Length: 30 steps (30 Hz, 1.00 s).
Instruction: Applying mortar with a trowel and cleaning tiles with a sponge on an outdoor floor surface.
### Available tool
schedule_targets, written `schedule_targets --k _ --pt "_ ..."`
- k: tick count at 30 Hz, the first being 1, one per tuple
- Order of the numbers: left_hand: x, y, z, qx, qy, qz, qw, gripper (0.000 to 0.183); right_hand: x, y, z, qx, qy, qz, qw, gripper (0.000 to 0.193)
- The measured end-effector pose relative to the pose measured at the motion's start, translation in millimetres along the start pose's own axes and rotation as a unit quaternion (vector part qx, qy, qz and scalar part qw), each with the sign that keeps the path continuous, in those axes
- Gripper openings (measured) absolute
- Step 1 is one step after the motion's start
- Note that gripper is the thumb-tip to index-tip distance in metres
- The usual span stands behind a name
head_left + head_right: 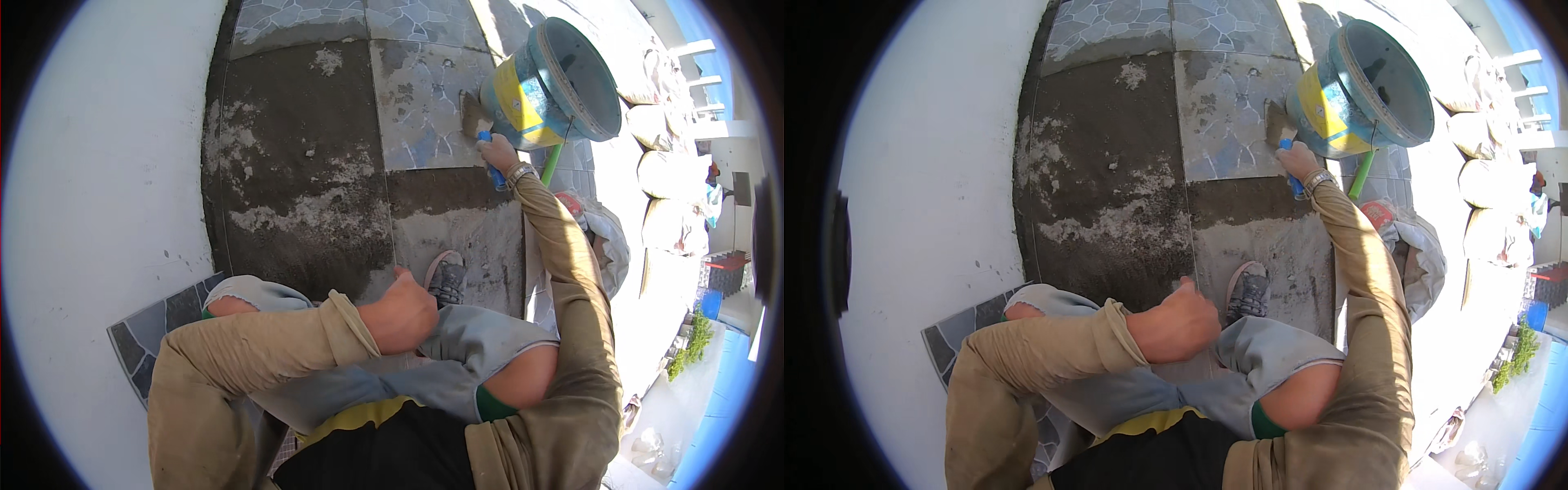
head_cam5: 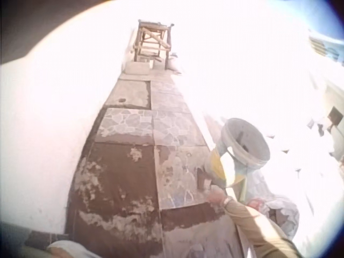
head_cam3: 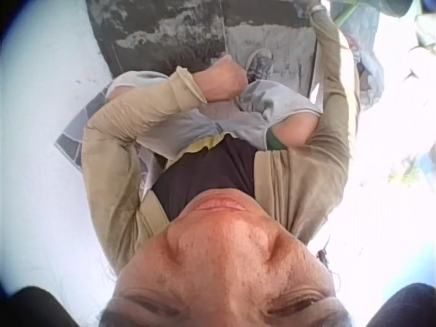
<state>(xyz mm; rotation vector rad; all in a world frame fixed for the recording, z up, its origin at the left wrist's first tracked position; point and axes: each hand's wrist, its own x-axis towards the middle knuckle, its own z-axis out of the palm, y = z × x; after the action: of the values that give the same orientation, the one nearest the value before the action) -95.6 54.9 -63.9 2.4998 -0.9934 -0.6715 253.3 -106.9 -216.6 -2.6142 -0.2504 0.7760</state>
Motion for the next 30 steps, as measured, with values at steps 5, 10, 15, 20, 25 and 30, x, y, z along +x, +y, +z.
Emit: schedule_targets --k 5,10,15,20,25,30 --pt "30 -25 4 -0.043 0.092 0.025 0.995 0.005 67 -14 16 -0.115 0.118 -0.179 0.97 0.037" --pt "39 -61 21 -0.024 0.041 -0.049 0.998 0.019 58 -116 58 -0.088 -0.05 -0.34 0.935 0.041" --pt "60 -63 8 -0.036 0.067 -0.051 0.996 0.02 130 -96 -25 -0.166 0.08 -0.158 0.97 0.046" --pt "54 -79 12 -0.06 0.042 -0.101 0.992 0.022 142 -146 20 -0.22 0.098 -0.216 0.946 0.047" --pt "65 -64 -3 -0.042 0.084 -0.076 0.993 0.011 212 -125 -43 -0.263 0.02 -0.225 0.938 0.048" --pt "52 -84 14 -0.07 0.042 -0.134 0.988 0.013 193 -193 30 -0.274 0.033 -0.265 0.924 0.046"
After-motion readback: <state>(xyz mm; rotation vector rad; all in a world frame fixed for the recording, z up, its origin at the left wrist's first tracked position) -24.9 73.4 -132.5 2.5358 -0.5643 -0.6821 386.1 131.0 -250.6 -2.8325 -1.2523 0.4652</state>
